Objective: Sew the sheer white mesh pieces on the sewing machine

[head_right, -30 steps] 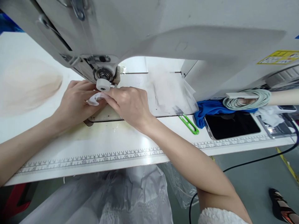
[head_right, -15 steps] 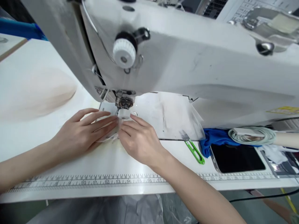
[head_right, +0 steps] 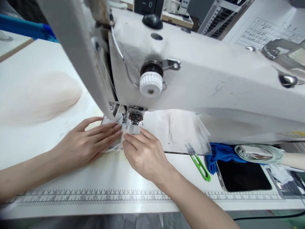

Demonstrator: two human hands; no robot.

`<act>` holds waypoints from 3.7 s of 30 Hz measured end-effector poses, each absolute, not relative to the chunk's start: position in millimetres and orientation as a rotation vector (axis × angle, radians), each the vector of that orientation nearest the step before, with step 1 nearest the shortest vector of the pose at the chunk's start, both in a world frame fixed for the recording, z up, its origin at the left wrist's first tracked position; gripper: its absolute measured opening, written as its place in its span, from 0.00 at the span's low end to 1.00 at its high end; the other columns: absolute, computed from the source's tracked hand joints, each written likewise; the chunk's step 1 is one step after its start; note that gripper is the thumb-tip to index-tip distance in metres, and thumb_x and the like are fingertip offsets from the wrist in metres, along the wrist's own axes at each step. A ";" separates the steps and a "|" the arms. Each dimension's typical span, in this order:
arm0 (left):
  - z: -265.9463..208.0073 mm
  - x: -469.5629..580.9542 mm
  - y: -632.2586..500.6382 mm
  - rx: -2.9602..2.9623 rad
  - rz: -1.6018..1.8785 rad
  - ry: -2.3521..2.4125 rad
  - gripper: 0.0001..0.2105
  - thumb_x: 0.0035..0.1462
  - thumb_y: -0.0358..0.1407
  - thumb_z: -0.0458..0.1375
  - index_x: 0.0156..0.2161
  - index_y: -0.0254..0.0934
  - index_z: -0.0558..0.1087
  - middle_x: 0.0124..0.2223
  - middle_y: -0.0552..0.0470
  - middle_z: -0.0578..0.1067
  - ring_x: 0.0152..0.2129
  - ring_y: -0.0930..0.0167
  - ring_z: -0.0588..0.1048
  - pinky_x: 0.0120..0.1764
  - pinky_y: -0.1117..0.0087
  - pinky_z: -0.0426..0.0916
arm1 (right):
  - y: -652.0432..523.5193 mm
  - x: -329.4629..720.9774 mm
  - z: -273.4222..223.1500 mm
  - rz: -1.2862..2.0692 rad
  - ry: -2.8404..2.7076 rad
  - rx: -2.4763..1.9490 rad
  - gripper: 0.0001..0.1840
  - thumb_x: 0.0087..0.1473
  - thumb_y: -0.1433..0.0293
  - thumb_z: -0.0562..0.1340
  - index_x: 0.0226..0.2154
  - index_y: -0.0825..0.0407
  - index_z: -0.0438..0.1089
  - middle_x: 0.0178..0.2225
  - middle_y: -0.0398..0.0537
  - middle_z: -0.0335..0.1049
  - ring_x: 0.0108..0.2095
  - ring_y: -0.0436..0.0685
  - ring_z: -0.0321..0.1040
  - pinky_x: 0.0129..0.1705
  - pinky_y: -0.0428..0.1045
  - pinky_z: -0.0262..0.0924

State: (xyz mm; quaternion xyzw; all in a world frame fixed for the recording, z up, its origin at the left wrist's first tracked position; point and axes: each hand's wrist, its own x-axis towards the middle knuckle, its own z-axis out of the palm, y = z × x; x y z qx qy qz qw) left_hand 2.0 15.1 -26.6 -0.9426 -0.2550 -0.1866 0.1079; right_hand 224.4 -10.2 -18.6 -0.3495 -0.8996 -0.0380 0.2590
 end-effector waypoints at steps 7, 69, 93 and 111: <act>-27.4 2.8 17.2 -2.771 -0.541 -0.767 0.15 0.66 0.29 0.48 0.53 0.33 0.71 0.54 0.47 0.75 0.52 0.67 0.74 0.62 0.59 0.55 | -8.7 225.6 -20.4 -0.118 -2.407 -0.943 0.09 0.59 0.76 0.60 0.35 0.54 0.77 0.39 0.48 0.80 0.41 0.54 0.76 0.53 0.53 0.68; -27.7 6.6 17.9 -2.635 -0.610 -0.896 0.14 0.66 0.35 0.51 0.50 0.29 0.73 0.49 0.42 0.78 0.47 0.64 0.77 0.63 0.49 0.56 | 3.9 216.9 -30.1 -0.448 -2.441 -1.118 0.12 0.62 0.71 0.58 0.43 0.55 0.76 0.44 0.49 0.78 0.43 0.57 0.74 0.58 0.59 0.61; -19.5 1.0 23.4 -2.615 -0.513 -0.985 0.13 0.65 0.38 0.52 0.45 0.32 0.74 0.39 0.45 0.78 0.33 0.65 0.77 0.44 0.57 0.71 | 3.4 229.5 -18.1 -0.460 -2.302 -1.150 0.11 0.59 0.77 0.57 0.36 0.55 0.76 0.30 0.47 0.79 0.39 0.56 0.74 0.54 0.55 0.60; 22.5 -47.3 38.7 -2.491 -0.002 -2.130 0.17 0.56 0.52 0.55 0.40 0.40 0.71 0.37 0.52 0.78 0.26 0.65 0.73 0.23 0.68 0.56 | -15.2 211.1 -14.4 0.323 -2.454 -0.621 0.21 0.55 0.78 0.54 0.49 0.52 0.71 0.50 0.48 0.75 0.45 0.55 0.72 0.43 0.54 0.67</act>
